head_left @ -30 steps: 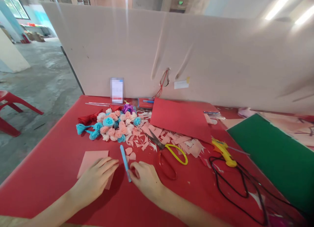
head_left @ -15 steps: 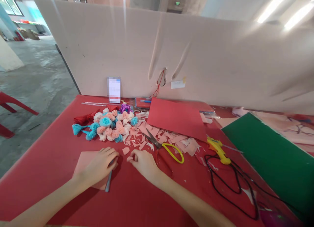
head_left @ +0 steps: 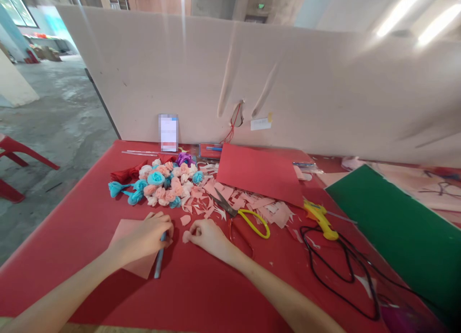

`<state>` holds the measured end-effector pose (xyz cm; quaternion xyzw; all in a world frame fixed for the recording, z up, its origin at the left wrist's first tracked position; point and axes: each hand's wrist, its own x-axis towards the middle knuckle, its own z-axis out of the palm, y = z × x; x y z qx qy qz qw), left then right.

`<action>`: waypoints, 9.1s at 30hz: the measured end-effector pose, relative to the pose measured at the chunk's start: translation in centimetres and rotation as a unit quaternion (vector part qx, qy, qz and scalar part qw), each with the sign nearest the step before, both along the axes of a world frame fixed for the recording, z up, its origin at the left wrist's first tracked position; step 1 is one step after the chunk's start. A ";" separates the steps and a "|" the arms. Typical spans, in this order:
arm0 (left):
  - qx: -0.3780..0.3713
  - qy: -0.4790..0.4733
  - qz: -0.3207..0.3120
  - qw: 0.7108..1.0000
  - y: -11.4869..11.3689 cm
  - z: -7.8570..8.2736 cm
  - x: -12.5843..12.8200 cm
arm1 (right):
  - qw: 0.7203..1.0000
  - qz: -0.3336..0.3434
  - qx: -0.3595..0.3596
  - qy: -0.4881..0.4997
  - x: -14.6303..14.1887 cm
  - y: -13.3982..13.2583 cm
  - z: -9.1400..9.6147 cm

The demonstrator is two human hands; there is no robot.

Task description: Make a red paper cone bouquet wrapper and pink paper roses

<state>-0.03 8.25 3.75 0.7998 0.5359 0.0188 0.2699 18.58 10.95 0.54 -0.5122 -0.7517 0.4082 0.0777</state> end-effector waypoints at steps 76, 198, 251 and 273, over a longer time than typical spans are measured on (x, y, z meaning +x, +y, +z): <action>0.033 -0.418 0.133 0.898 -4.7 5.0 3.6 | 0.743 -0.220 -0.361 0.519 2.8 -4.8 7.9; 0.088 -0.078 -0.146 0.982 2.5 -1.3 0.2 | 0.934 -0.133 0.272 -0.187 13.1 -1.2 -2.9; -0.156 -0.657 0.160 0.720 -0.2 3.6 12.7 | 0.885 -0.191 0.425 0.005 9.6 -2.6 2.1; -0.138 -0.761 0.285 0.567 0.9 5.2 8.7 | 0.843 0.105 -0.265 0.457 8.2 -5.2 4.9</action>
